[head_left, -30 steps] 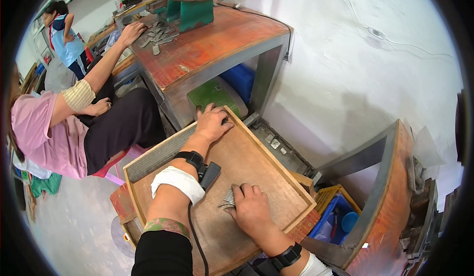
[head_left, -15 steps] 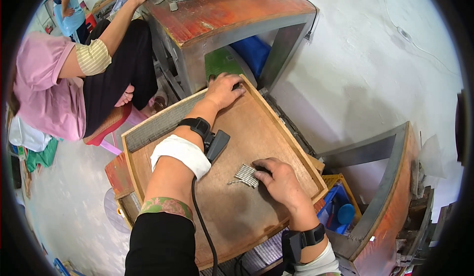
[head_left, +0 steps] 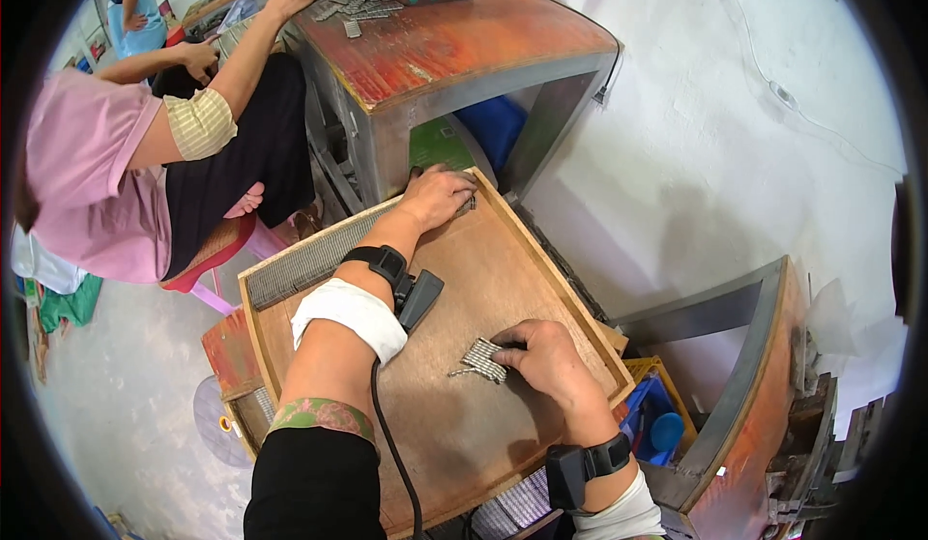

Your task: Operating a manual press machine to stamp and assemble small metal components.

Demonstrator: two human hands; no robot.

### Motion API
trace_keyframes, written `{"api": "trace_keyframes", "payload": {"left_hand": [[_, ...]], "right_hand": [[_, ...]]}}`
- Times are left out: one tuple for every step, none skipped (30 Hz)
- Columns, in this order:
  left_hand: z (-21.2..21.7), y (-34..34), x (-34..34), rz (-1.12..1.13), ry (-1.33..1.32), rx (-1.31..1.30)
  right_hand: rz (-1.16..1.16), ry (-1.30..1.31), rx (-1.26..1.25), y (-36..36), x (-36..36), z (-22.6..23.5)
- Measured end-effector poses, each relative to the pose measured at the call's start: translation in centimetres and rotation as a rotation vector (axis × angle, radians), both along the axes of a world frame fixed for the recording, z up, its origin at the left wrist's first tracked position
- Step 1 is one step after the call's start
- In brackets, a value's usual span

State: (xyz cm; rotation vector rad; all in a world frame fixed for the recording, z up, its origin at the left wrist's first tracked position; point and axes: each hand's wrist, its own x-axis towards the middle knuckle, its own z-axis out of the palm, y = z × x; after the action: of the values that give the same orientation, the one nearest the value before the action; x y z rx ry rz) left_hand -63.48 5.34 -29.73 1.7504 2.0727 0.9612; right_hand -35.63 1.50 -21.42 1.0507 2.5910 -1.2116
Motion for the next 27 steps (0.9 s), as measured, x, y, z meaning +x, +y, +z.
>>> {"api": "trace_keyframes", "payload": {"left_hand": [[0.1,-0.2,0.3,0.003,0.055,-0.023],[0.5,-0.5,0.7,0.009,0.111,-0.047],[0.6,-0.7,0.9,0.018,0.132,-0.061],[0.8,-1.0,1.1,0.02,0.132,-0.057],[1.1,-1.2,1.2,0.031,0.147,-0.057],[1.3,-1.5,1.3,0.042,0.161,-0.058],[1.4,-1.6,1.5,0.045,0.159,-0.055],[1.5,-1.5,1.7,0.049,0.163,-0.061],[1.7,-1.3,1.8,0.054,0.166,-0.068],[1.9,-1.1,1.8,0.055,0.164,-0.063],[1.7,-1.3,1.9,0.054,0.166,-0.07],[1.5,-1.4,2.1,0.052,0.169,-0.077],[1.5,-1.0,1.9,0.062,0.163,-0.056],[1.7,-0.7,1.6,0.074,0.158,-0.039],[2.1,-0.7,1.4,0.069,0.176,-0.085],[1.6,-1.2,1.6,0.071,0.169,-0.097],[1.5,-1.1,1.6,0.079,0.163,-0.089],[1.5,-1.0,1.5,0.089,0.158,-0.08],[1.4,-1.1,1.5,0.081,0.184,-0.063],[1.3,-1.0,1.4,0.083,0.189,-0.055],[1.0,-0.9,1.4,0.071,0.178,-0.057],[0.9,-0.9,1.3,0.061,0.167,-0.058],[1.0,-0.7,1.6,0.071,0.141,-0.065],[1.2,-0.8,1.8,0.074,0.143,-0.062],[1.4,-0.9,1.8,0.081,0.138,-0.074],[1.4,-1.0,1.8,0.092,0.132,-0.086],[1.1,-1.4,1.6,0.111,0.131,-0.071]], "right_hand": [[0.0,0.001,0.005,-0.3,0.2,0.0],[0.091,0.024,0.176,-0.8,0.3,0.0],[0.182,0.047,0.347,-1.1,0.2,0.2],[0.184,0.047,0.351,-1.5,0.0,0.9],[0.214,0.014,0.389,-2.0,-0.2,1.7],[0.245,-0.019,0.426,-2.2,-0.3,2.1],[0.272,-0.03,0.432,-2.1,-0.4,1.9],[0.274,-0.032,0.44,-2.1,-0.5,1.4],[0.255,-0.035,0.446,-2.1,-0.5,0.8],[0.235,-0.039,0.452,-2.1,-0.7,0.5],[0.237,-0.046,0.444,-2.1,-0.6,0.4],[0.228,-0.026,0.443,-2.0,-0.7,0.4],[0.219,-0.006,0.441,-1.8,-0.8,0.5],[0.21,-0.005,0.423,-1.3,-1.1,0.8],[0.184,0.019,0.391,-1.3,-1.1,0.8],[0.158,0.043,0.36,-1.5,-1.0,0.7],[0.157,0.041,0.362,-1.6,-0.9,0.5],[0.153,0.077,0.407,-1.9,-0.8,0.1],[0.15,0.114,0.452,-2.1,-0.7,-0.2],[0.151,0.119,0.46,-2.0,-0.7,-0.3],[0.1,0.132,0.443,-1.9,-0.8,-0.5],[0.052,0.147,0.425,-1.6,-1.1,-0.7],[0.048,0.15,0.434,-0.8,-1.6,-1.0],[-0.014,0.176,0.513,0.3,-2.5,-1.3],[-0.074,0.202,0.591,1.4,-3.6,-1.4],[-0.119,0.178,0.64,2.5,-5.2,-1.2],[-0.159,0.156,0.684,3.4,-7.1,-1.1]]}}
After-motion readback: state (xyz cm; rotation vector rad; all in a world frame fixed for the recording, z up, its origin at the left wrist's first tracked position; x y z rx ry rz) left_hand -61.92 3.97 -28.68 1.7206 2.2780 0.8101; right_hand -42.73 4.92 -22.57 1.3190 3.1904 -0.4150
